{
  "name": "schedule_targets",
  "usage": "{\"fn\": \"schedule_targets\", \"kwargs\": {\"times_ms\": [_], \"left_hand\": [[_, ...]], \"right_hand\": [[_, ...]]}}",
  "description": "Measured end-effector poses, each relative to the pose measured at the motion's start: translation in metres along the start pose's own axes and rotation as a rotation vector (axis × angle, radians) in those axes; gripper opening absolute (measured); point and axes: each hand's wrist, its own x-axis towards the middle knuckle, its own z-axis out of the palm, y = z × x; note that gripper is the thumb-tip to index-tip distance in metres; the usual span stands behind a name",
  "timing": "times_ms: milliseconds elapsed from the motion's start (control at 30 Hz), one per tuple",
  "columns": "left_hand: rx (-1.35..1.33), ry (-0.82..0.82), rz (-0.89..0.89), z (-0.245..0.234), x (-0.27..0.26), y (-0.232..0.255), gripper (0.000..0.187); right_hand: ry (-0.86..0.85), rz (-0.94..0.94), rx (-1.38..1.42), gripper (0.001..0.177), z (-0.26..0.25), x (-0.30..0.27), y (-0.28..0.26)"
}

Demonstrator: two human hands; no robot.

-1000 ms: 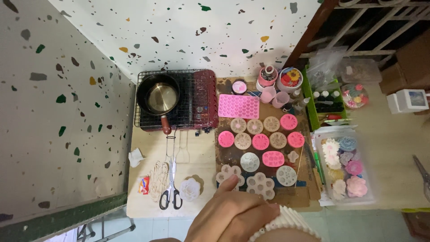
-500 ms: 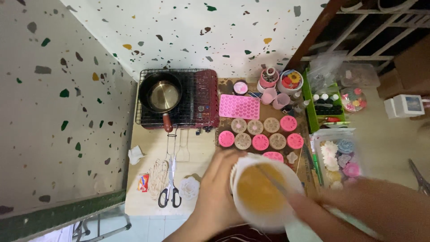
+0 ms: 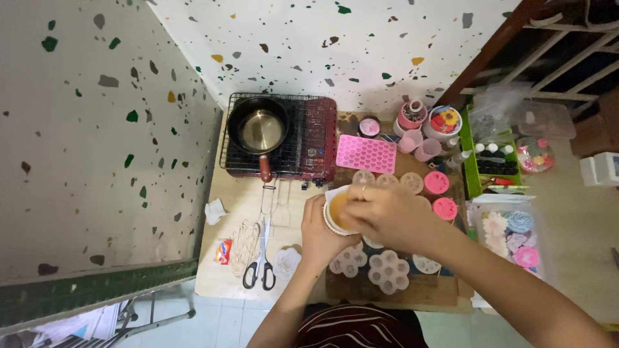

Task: Mixing fragrance oils and dyes into melted wax and preparing molds for candle making.

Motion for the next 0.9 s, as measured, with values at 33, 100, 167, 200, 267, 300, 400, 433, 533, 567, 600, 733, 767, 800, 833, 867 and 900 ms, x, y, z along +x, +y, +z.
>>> {"fn": "schedule_targets", "kwargs": {"times_ms": [33, 100, 167, 200, 267, 300, 400, 433, 533, 567, 600, 733, 767, 800, 833, 867, 900], "left_hand": [[0.001, 0.000, -0.002, 0.000, -0.001, -0.003, 0.094], [0.062, 0.027, 0.044, 0.001, -0.001, -0.009, 0.096], [0.066, 0.038, 0.028, 0.003, -0.004, -0.020, 0.096], [0.066, 0.046, 0.014, 0.004, -0.006, -0.025, 0.097], [0.063, 0.054, -0.008, 0.004, -0.008, -0.028, 0.098], [0.061, 0.063, -0.028, 0.004, -0.009, -0.030, 0.100], [0.080, 0.085, 0.028, 0.003, -0.008, -0.031, 0.099], [0.080, 0.085, 0.028, 0.002, -0.009, -0.032, 0.099], [0.045, 0.069, -0.066, 0.001, -0.011, -0.032, 0.102], [0.048, 0.074, -0.067, 0.001, -0.011, -0.033, 0.099], [0.052, 0.081, -0.070, 0.002, -0.011, -0.033, 0.097], [0.050, 0.066, -0.094, -0.002, -0.010, -0.029, 0.092], [0.030, 0.059, -0.115, -0.003, -0.009, -0.026, 0.092], [0.011, 0.054, -0.137, -0.005, -0.008, -0.024, 0.092], [0.011, 0.055, -0.135, -0.006, -0.007, -0.021, 0.092], [0.009, 0.040, -0.162, -0.006, -0.007, -0.019, 0.091], [0.007, 0.024, -0.190, -0.007, -0.006, -0.016, 0.091]], "right_hand": [[-0.001, -0.001, 0.002, 0.011, 0.006, 0.001, 0.002], [0.100, -0.019, 0.021, 0.010, 0.016, 0.004, 0.007], [0.067, -0.013, -0.013, 0.007, 0.019, 0.008, 0.005], [0.034, -0.003, -0.049, 0.009, 0.020, 0.010, 0.003], [0.084, -0.017, 0.000, 0.009, 0.026, 0.011, 0.004], [0.135, -0.033, 0.047, 0.010, 0.028, 0.011, 0.004], [0.051, 0.036, -0.065, 0.012, 0.035, 0.012, 0.002], [0.051, 0.036, -0.065, 0.012, 0.036, 0.012, 0.002], [0.147, -0.028, 0.192, 0.011, 0.037, 0.012, 0.002], [0.142, -0.009, 0.045, 0.009, 0.037, 0.013, 0.002], [0.134, 0.007, -0.101, 0.009, 0.037, 0.014, 0.001], [0.052, 0.033, 0.132, 0.009, 0.038, 0.014, 0.002], [0.109, 0.015, 0.043, 0.010, 0.035, 0.014, 0.001], [0.166, -0.005, -0.046, 0.014, 0.033, 0.016, 0.000], [0.167, -0.006, -0.046, 0.014, 0.035, 0.015, 0.000], [0.109, 0.030, 0.003, 0.011, 0.036, 0.014, 0.000], [0.050, 0.066, 0.053, 0.009, 0.038, 0.013, -0.001]]}}
